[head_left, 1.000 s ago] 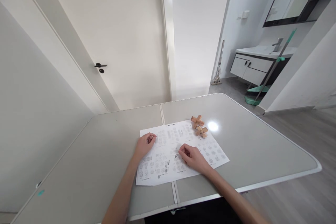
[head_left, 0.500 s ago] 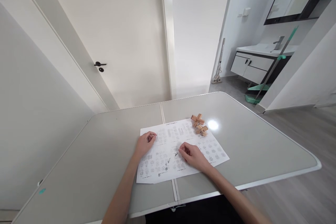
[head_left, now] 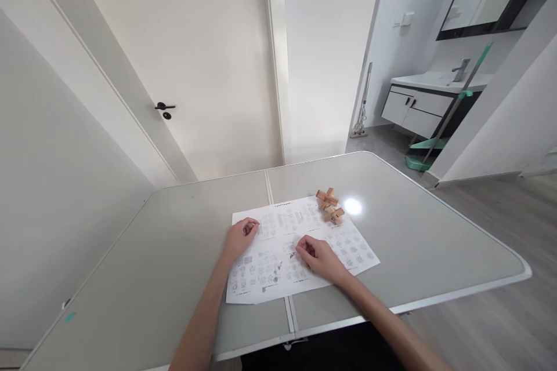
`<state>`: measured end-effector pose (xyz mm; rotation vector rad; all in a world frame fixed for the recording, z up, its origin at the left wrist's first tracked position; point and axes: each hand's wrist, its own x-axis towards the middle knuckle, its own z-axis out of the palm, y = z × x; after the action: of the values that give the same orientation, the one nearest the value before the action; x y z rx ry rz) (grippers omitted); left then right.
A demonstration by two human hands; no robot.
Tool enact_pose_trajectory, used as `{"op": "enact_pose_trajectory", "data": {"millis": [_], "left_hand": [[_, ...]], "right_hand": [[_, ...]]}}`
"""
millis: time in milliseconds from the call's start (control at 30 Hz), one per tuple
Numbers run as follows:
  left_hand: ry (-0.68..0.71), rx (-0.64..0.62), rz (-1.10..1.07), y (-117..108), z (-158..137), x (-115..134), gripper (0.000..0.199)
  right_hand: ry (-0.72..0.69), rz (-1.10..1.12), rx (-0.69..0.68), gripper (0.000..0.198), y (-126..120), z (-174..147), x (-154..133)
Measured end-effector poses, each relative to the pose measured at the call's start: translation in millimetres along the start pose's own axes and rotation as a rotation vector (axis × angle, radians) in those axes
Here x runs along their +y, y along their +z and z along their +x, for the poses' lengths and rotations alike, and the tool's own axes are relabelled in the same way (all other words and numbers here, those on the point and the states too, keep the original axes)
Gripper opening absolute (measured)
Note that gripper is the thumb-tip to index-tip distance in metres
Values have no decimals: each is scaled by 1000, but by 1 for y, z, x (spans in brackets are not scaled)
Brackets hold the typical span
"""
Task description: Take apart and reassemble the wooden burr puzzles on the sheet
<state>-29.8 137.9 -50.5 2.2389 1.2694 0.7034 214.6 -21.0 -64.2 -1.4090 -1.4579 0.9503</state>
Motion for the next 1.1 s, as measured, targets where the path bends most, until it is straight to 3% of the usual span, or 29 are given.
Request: {"op": "enact_pose_trajectory", "data": {"millis": [1100], "left_hand": [[6,7,2,1,2,-3,24]], "right_hand": [[-9,-13,8,28,1,1,3]]}}
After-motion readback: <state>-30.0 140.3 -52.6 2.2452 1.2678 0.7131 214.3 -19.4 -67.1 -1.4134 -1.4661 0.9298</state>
